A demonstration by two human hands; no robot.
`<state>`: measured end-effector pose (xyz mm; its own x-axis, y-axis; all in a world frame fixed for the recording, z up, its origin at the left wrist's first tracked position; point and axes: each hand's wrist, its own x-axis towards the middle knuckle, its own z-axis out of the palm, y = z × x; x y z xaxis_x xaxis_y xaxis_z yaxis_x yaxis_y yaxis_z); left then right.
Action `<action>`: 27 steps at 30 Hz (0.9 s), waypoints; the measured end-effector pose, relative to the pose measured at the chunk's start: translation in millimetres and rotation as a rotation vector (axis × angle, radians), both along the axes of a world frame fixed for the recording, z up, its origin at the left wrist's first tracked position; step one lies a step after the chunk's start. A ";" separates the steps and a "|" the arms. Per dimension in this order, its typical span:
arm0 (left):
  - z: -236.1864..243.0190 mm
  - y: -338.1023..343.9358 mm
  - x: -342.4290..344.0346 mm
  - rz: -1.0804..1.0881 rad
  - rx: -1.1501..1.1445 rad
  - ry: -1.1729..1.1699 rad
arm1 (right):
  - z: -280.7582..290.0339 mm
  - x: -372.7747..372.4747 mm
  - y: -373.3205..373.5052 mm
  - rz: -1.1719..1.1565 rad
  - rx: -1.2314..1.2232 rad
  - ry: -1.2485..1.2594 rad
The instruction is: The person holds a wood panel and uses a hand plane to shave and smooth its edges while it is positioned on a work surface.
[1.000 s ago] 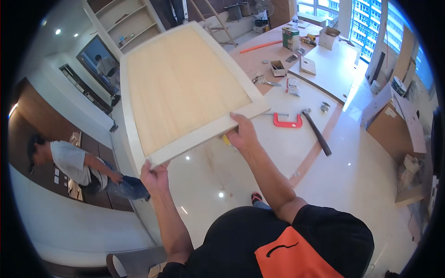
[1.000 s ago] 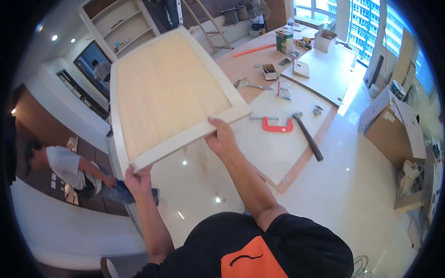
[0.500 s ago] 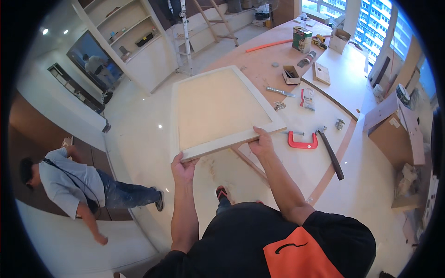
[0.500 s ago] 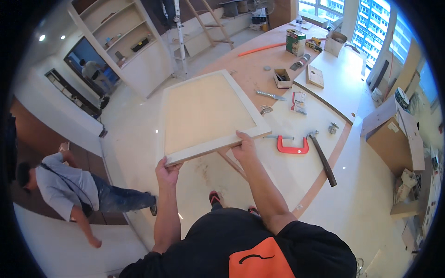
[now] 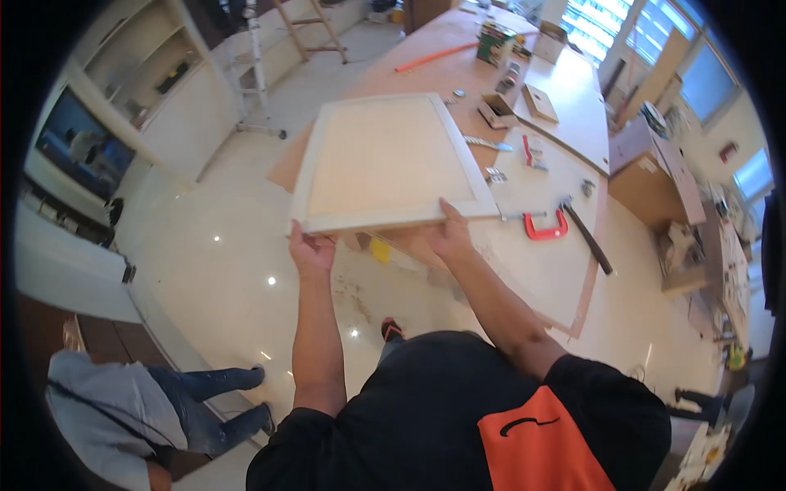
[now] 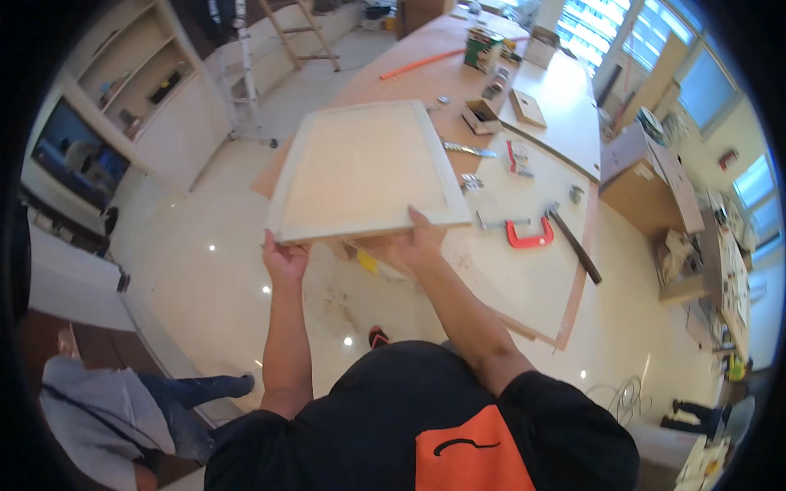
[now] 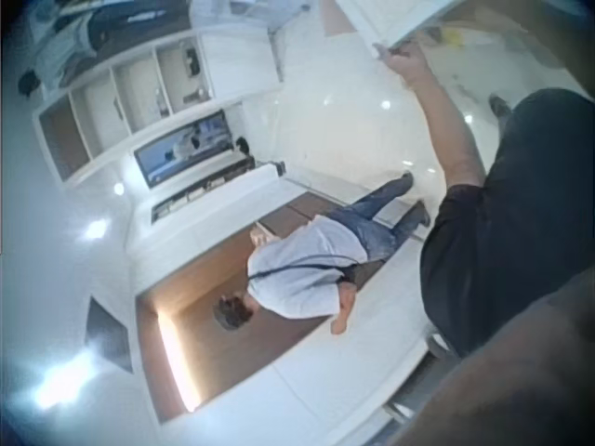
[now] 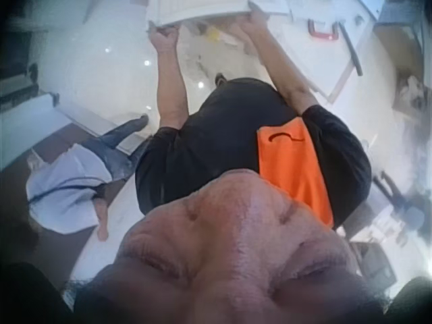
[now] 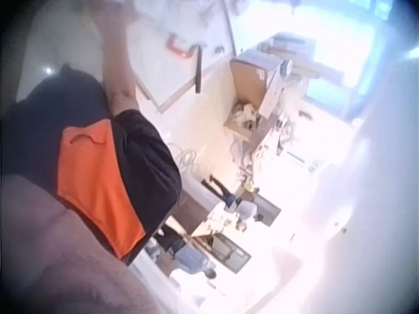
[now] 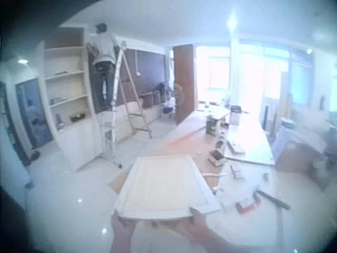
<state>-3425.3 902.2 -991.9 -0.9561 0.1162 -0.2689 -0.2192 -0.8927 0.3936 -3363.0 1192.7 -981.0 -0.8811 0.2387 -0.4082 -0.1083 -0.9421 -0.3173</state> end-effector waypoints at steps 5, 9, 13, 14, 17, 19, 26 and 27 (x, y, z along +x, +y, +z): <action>-0.7 7.8 -7.5 -0.005 0.003 0.106 | -5.5 -28.3 -85.1 0.204 -0.124 0.003; -9.1 13.1 -25.3 -0.073 -0.202 -0.043 | -52.3 -12.3 -112.5 0.508 0.131 0.017; -34.3 -60.9 -43.8 -0.059 -0.291 -0.111 | -27.6 40.1 -123.1 1.017 0.310 -0.019; -38.0 -74.0 -47.9 -0.033 -0.313 -0.121 | -1.5 52.2 -106.6 1.189 0.667 0.135; -36.4 -92.1 -66.8 0.052 -0.328 -0.311 | 39.9 61.1 -36.5 1.198 1.147 0.220; -38.0 -94.6 -76.1 0.070 -0.356 -0.346 | -2.8 46.9 17.7 0.776 1.094 0.065; -81.6 -108.2 -109.8 -0.024 -0.496 -0.454 | -76.4 -52.9 143.7 0.564 2.621 -0.264; -95.3 -113.4 -111.5 -0.021 -0.494 -0.467 | -83.3 -64.2 149.2 0.581 2.621 -0.260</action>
<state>-3536.8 788.8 -1087.1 -0.7257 -0.1089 -0.6794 -0.4808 -0.6260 0.6139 -3427.2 1341.9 -1064.3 -0.9981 0.0510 0.0355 0.0453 0.9884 -0.1453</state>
